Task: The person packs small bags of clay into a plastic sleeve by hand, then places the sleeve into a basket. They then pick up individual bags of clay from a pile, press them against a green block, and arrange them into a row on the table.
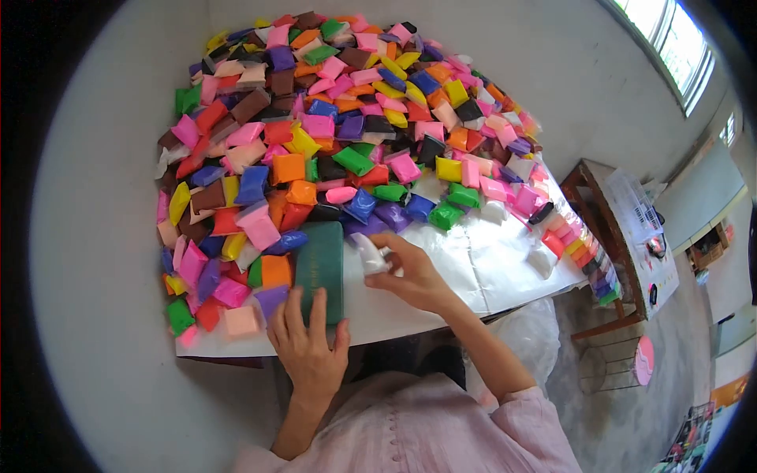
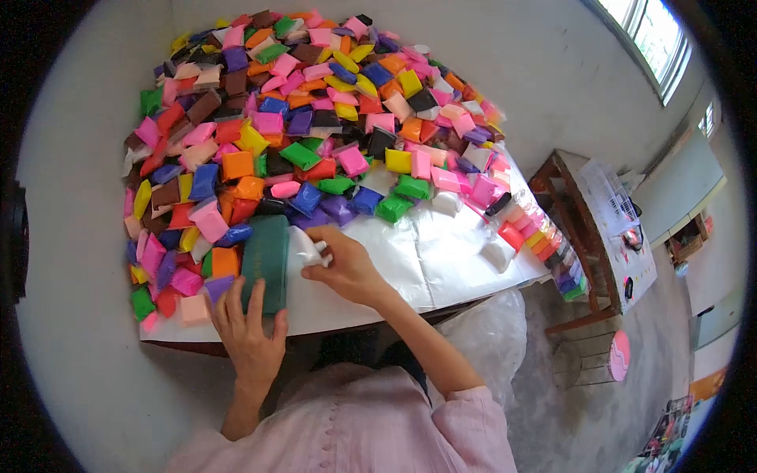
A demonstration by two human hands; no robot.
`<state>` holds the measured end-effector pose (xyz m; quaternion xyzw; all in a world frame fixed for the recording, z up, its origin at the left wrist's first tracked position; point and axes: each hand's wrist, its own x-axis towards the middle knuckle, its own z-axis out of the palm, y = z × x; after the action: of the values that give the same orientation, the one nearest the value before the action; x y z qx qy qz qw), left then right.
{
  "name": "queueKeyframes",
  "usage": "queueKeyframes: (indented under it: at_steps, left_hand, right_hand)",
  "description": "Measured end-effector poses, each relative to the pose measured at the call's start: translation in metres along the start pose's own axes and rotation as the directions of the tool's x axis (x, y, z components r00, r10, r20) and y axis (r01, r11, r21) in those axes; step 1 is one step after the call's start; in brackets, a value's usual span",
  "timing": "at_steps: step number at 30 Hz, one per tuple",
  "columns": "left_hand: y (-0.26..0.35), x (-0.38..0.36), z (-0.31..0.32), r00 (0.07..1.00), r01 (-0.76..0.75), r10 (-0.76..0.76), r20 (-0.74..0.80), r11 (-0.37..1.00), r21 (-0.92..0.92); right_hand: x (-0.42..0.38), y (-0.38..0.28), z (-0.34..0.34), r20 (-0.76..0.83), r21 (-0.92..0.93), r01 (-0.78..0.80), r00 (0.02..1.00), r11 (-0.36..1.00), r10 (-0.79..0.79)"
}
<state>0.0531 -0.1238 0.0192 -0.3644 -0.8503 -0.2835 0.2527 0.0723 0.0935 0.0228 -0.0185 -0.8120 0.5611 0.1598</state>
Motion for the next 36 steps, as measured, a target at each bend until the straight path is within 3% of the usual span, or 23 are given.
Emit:
queueKeyframes:
  at_steps: [2,4,5,8,11,14,23,29,36]
  left_hand:
    - [-0.01,-0.006,0.013,1.0,0.029,-0.03,0.003,0.999,0.023]
    - [-0.012,-0.012,0.024,1.0,-0.014,0.014,-0.004,1.0,0.01]
    - [-0.011,-0.014,0.028,0.999,-0.033,0.033,-0.006,0.999,0.004]
    - [-0.006,-0.014,0.032,0.999,-0.018,0.017,-0.028,1.0,-0.021]
    - [-0.006,-0.012,0.031,1.0,-0.011,0.01,-0.026,1.0,-0.02]
    - [-0.004,-0.012,0.033,0.999,0.008,-0.009,-0.036,1.0,-0.021]
    - [-0.004,-0.014,0.037,0.998,-0.002,-0.001,-0.056,0.998,-0.055]
    - [-0.004,-0.013,0.039,0.998,0.0,-0.004,-0.066,0.998,-0.063]
    - [-0.006,-0.018,0.046,0.995,-0.024,0.021,-0.1,0.999,-0.034]
  right_hand:
    - [0.009,0.01,0.016,-0.058,-0.255,0.143,0.985,0.956,-0.163]
    - [0.016,0.019,0.024,-0.019,-0.532,0.243,0.954,0.811,-0.299]
    - [0.016,0.022,0.026,-0.044,-0.477,0.189,0.97,0.858,-0.239]
    - [0.015,0.018,0.027,-0.052,-0.498,0.204,0.963,0.843,-0.264]
    - [0.006,0.002,0.022,-0.031,-0.336,0.096,0.993,0.937,-0.113]
    - [0.006,0.014,0.019,-0.065,-0.3,0.095,0.991,0.949,-0.12]
    - [0.005,0.008,0.024,-0.081,-0.388,0.043,0.993,0.921,-0.08]
    - [0.01,0.012,0.021,-0.057,-0.317,0.085,0.993,0.945,-0.108]
    - [0.01,0.013,0.021,-0.061,-0.42,0.054,0.994,0.906,-0.088]
